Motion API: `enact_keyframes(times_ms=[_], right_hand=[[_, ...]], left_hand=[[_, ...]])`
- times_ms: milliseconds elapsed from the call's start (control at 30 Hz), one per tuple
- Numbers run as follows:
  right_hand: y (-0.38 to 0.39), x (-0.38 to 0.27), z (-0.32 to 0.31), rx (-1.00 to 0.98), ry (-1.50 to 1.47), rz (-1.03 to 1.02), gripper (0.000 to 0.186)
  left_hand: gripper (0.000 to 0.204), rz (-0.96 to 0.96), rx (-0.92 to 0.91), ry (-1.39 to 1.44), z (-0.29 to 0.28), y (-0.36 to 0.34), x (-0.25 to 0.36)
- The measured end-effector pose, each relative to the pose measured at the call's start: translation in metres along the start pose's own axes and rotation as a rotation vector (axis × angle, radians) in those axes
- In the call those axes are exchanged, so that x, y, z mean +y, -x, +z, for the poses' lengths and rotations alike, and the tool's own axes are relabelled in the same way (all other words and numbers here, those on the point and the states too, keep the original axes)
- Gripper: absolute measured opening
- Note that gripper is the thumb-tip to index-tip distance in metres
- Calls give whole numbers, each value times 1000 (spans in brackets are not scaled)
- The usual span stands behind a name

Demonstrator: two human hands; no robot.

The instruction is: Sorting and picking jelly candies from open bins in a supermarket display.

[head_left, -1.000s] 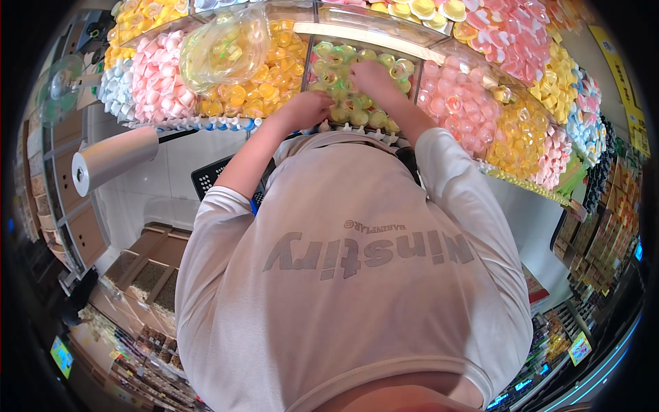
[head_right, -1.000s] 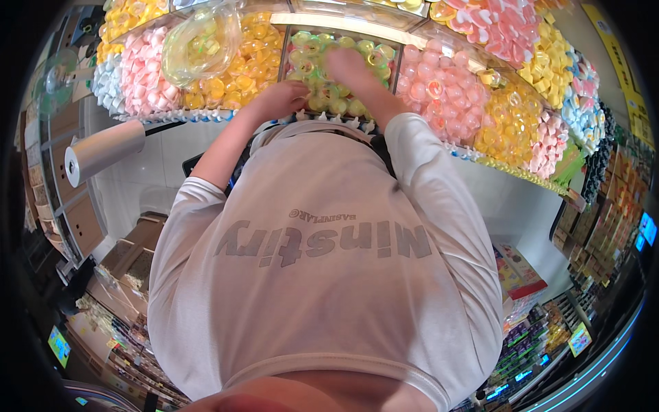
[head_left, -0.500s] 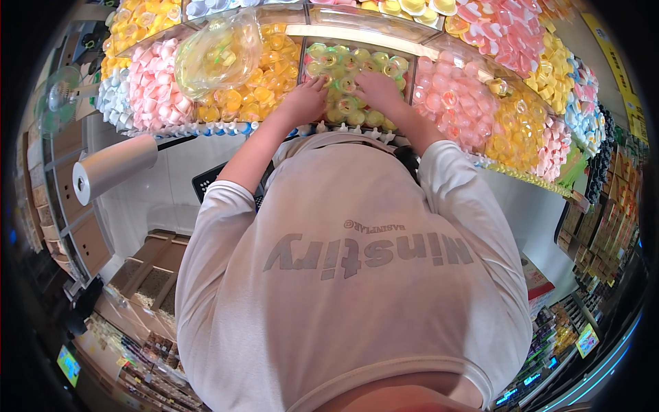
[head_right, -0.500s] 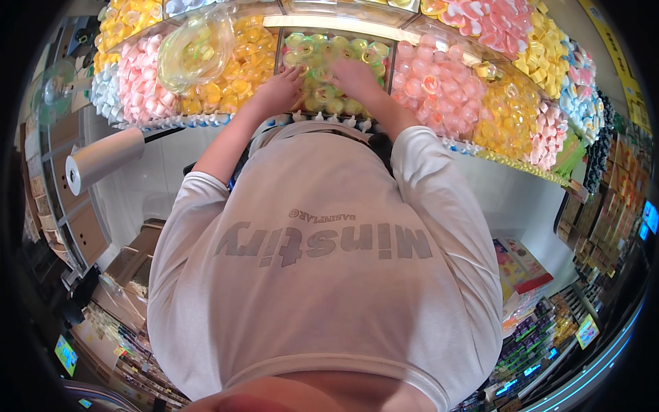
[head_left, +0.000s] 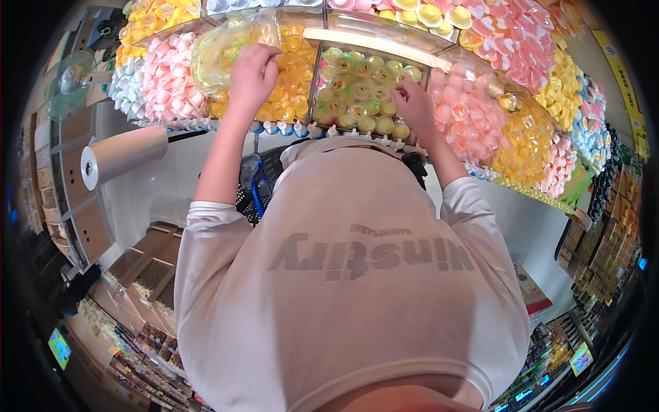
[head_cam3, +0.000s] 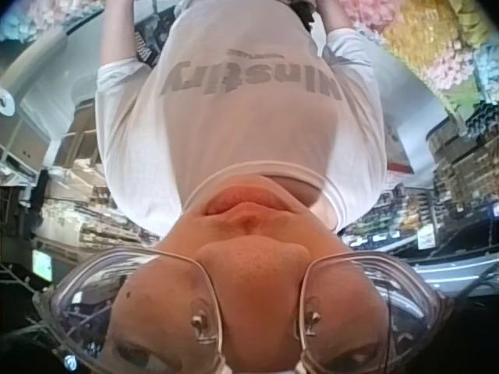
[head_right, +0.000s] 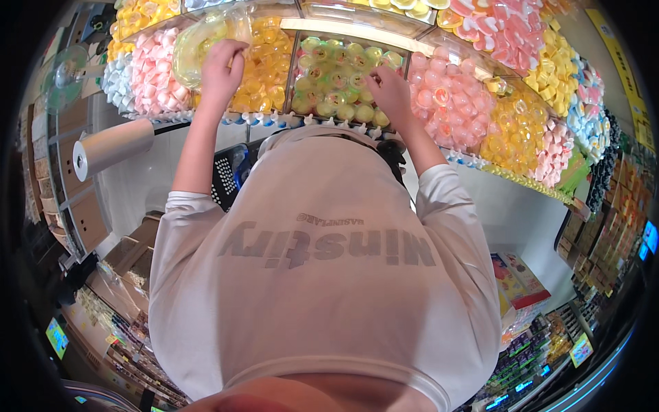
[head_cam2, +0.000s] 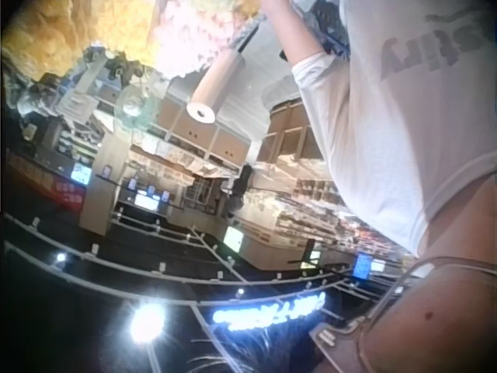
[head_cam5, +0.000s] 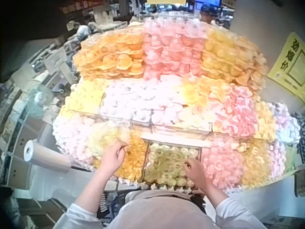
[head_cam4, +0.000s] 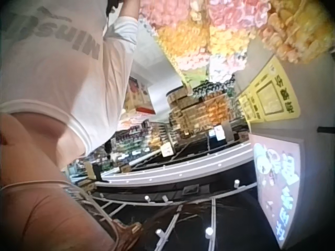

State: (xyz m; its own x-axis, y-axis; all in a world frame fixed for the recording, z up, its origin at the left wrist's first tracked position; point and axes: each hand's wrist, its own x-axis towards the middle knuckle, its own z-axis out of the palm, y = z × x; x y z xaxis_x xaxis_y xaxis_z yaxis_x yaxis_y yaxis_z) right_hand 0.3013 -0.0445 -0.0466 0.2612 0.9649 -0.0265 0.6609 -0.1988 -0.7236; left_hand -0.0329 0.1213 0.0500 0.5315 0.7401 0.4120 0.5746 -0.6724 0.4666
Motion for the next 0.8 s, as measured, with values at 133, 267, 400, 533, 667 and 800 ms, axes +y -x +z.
enact_keyframes(times_ms=[133,267,400,533,667,800], right_hand=[[15,3,-7,78,-40,-19,20],[22,-3,0,134,-97,-50,17],[28,-3,3,137,-143,4,16],[35,5,6,136,-185,33,17],[41,0,-4,119,-257,120,18],[47,8,-10,154,-276,132,18]], left_hand=[[20,-260,-120,-340,2,-17,-66],[31,-416,-452,-601,16,-21,-117],[56,-431,-570,-607,23,-26,-115],[69,-450,-551,-635,35,-25,-114],[60,-534,-448,-560,29,-29,-97],[64,-552,-485,-563,29,-35,-99]])
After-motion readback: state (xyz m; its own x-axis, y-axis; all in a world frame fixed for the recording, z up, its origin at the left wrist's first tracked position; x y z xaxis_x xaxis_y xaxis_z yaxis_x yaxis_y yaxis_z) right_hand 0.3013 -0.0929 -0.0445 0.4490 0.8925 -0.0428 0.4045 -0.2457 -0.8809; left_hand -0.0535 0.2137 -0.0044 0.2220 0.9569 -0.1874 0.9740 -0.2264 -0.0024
